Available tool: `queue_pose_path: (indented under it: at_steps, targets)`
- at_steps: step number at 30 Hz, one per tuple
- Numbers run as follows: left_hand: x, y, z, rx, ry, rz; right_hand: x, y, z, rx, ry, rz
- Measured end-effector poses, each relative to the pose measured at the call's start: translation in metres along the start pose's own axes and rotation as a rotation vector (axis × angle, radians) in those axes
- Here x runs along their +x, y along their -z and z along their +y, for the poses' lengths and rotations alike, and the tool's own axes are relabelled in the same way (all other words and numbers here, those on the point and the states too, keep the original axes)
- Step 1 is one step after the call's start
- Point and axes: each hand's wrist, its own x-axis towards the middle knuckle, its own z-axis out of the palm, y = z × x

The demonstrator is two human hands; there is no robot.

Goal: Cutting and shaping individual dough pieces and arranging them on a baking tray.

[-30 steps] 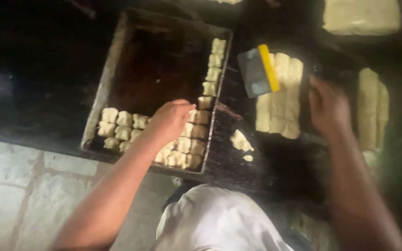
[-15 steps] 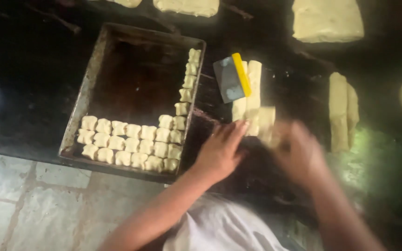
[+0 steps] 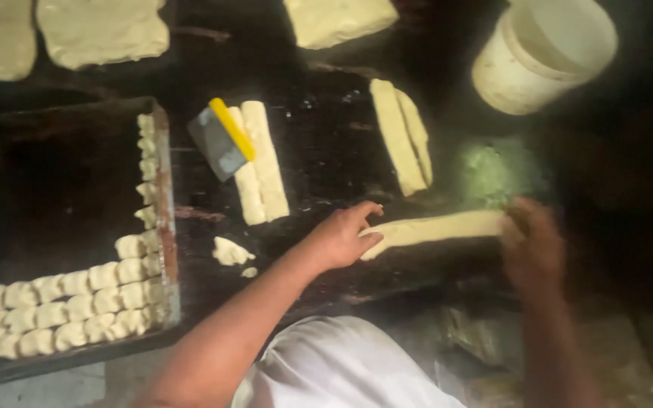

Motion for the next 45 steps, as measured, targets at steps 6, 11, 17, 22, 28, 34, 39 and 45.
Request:
queue_pose_path:
  at_steps: [6, 11, 17, 22, 28, 34, 39, 45]
  targets:
    - [-0.011, -0.020, 0.026, 0.405, -0.118, 0.186, -0.014, 0.008, -0.042, -0.397, 0.218, -0.048]
    - [-0.005, -0.032, 0.002, 0.271, -0.250, 0.245, -0.011, -0.015, -0.024, -0.471, 0.158, -0.210]
    - [-0.017, -0.013, -0.010, -0.148, -0.097, 0.184, -0.025, -0.040, -0.052, -0.584, 0.131, -0.302]
    - [-0.038, -0.002, -0.015, -0.295, 0.083, 0.149, -0.049, -0.058, -0.073, -0.502, -0.011, -0.401]
    - [-0.056, 0.014, -0.032, -0.335, 0.160, 0.110, -0.075, -0.087, -0.120, -0.474, 0.177, -0.276]
    - [-0.067, 0.014, -0.061, -0.060, -0.180, 0.327, -0.087, -0.108, -0.169, -0.450, 0.266, -0.311]
    - [-0.085, 0.019, -0.078, -0.056, -0.144, 0.350, -0.100, -0.125, -0.189, -0.416, 0.244, -0.422]
    - [-0.119, 0.050, -0.061, 0.073, 0.008, 0.317, -0.120, -0.144, -0.225, -0.464, 0.269, -0.484]
